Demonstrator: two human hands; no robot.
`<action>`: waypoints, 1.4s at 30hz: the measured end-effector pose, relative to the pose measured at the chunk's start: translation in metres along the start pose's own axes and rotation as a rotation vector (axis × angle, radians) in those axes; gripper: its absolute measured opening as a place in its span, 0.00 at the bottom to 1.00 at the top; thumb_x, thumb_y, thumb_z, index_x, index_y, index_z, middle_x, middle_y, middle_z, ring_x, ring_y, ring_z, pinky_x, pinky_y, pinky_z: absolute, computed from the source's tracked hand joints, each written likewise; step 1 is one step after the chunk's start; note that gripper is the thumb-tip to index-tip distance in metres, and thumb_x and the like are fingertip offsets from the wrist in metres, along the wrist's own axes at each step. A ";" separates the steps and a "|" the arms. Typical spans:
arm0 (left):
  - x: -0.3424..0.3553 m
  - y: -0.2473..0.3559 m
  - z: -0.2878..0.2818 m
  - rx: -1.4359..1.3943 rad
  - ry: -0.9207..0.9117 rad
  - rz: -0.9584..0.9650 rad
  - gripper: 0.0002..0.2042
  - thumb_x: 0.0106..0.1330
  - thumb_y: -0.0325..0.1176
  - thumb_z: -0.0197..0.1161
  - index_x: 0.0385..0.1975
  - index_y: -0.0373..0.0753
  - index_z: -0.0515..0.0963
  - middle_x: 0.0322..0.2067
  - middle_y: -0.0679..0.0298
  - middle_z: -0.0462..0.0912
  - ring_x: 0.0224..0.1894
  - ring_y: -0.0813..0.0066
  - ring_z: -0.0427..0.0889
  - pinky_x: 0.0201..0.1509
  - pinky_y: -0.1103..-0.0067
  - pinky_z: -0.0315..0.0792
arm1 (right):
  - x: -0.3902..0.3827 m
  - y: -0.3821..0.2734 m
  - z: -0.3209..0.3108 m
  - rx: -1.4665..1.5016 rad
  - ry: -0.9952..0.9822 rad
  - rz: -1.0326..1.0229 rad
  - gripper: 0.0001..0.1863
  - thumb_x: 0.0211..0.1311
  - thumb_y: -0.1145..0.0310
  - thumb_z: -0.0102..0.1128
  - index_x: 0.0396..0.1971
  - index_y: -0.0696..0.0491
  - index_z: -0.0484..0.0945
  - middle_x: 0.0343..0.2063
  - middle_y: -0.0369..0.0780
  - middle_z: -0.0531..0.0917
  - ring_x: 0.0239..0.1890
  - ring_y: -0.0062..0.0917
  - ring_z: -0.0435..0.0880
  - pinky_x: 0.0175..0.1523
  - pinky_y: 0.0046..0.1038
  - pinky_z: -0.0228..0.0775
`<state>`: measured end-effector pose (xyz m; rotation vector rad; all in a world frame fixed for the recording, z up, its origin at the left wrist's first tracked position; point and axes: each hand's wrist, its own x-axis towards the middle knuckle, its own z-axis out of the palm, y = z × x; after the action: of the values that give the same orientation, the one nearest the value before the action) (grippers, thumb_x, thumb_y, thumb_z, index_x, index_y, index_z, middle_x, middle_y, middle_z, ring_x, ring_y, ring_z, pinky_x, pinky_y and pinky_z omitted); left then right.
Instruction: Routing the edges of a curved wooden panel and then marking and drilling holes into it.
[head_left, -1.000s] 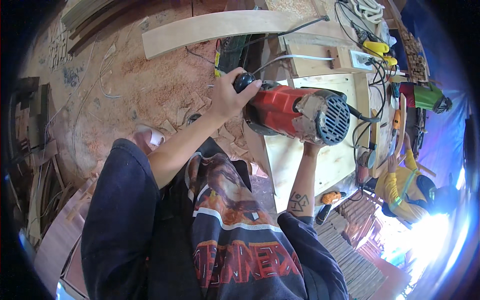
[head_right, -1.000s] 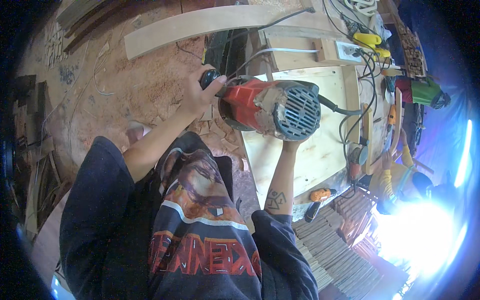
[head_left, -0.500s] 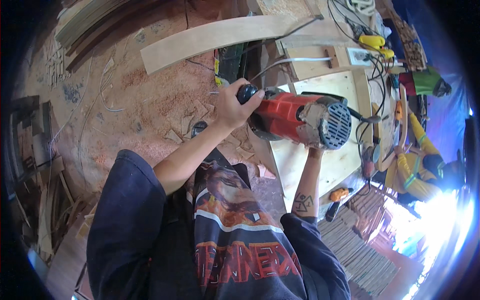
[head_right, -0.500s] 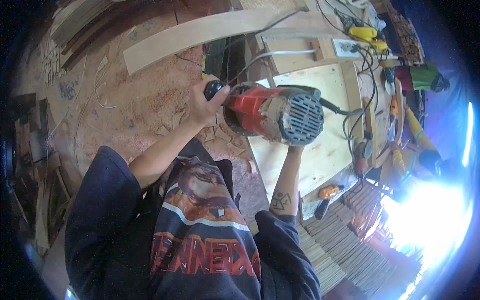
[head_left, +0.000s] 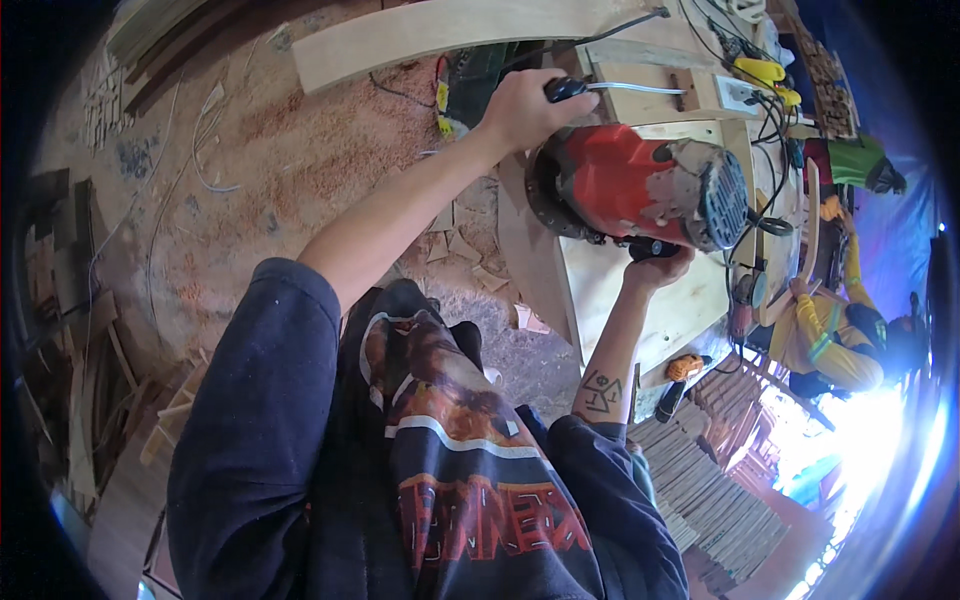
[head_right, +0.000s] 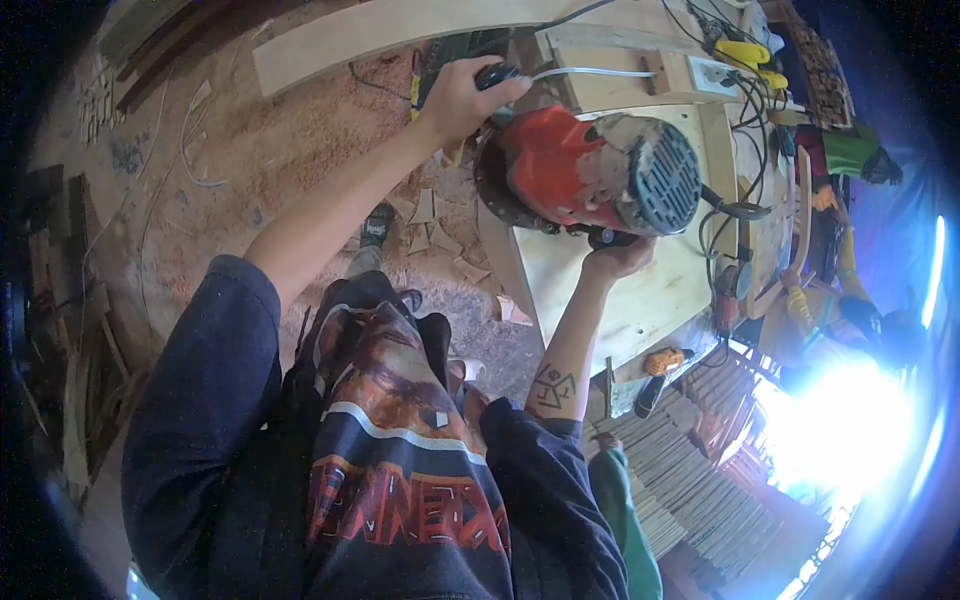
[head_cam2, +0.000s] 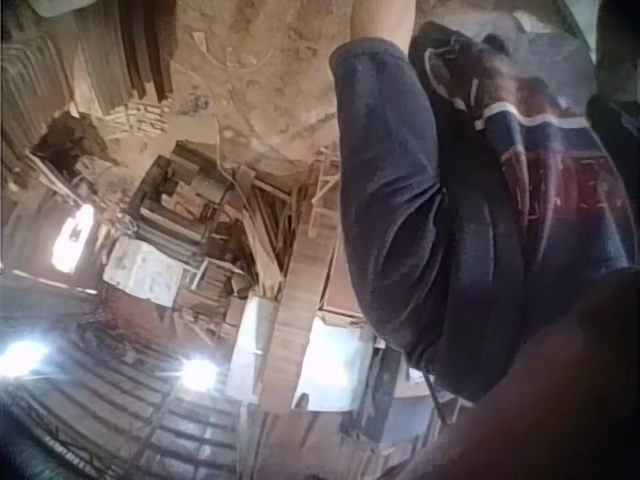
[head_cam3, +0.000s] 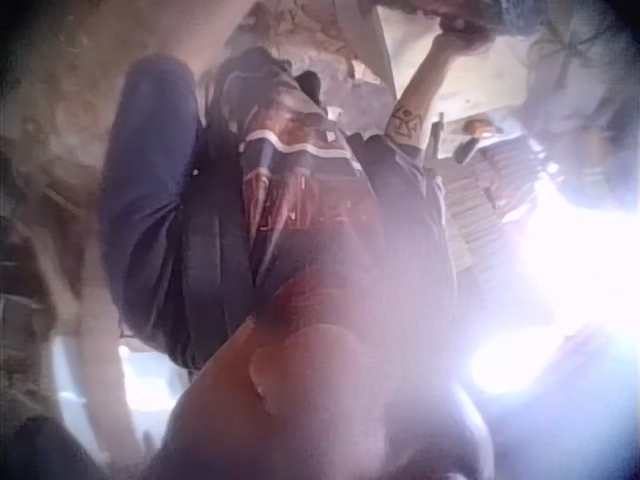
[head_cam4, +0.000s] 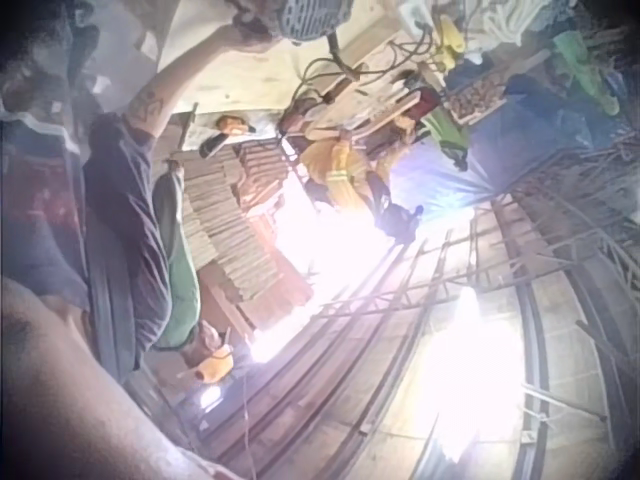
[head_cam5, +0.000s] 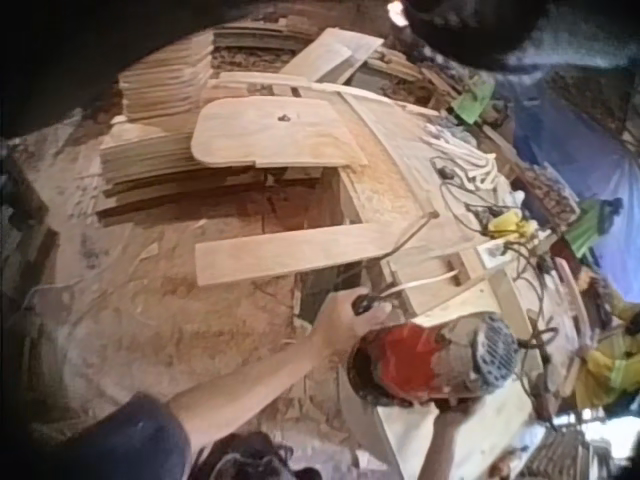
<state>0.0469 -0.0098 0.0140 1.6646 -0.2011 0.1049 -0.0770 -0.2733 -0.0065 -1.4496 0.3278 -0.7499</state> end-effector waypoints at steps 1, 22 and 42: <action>0.001 -0.001 0.001 -0.020 -0.007 0.009 0.23 0.52 0.54 0.61 0.23 0.36 0.79 0.17 0.57 0.77 0.22 0.66 0.76 0.29 0.75 0.69 | 0.000 -0.002 0.003 -0.005 -0.022 -0.051 0.23 0.61 0.51 0.43 0.43 0.54 0.74 0.41 0.40 0.78 0.40 0.27 0.78 0.45 0.30 0.73; 0.067 -0.003 0.003 -0.176 -0.137 0.282 0.18 0.56 0.46 0.58 0.20 0.34 0.75 0.14 0.62 0.73 0.19 0.76 0.72 0.25 0.77 0.67 | -0.009 -0.034 0.040 -0.069 0.207 0.024 0.20 0.62 0.55 0.40 0.23 0.56 0.71 0.22 0.40 0.78 0.23 0.26 0.78 0.25 0.26 0.71; 0.052 0.012 -0.009 -0.272 -0.125 0.016 0.18 0.52 0.44 0.60 0.19 0.32 0.78 0.17 0.62 0.77 0.21 0.76 0.75 0.26 0.78 0.69 | -0.010 -0.040 0.036 -0.089 0.107 0.157 0.17 0.58 0.52 0.48 0.26 0.52 0.70 0.24 0.36 0.75 0.26 0.23 0.77 0.30 0.24 0.69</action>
<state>0.0961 -0.0060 0.0362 1.3993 -0.3096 -0.0141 -0.0724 -0.2371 0.0345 -1.4513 0.5571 -0.6939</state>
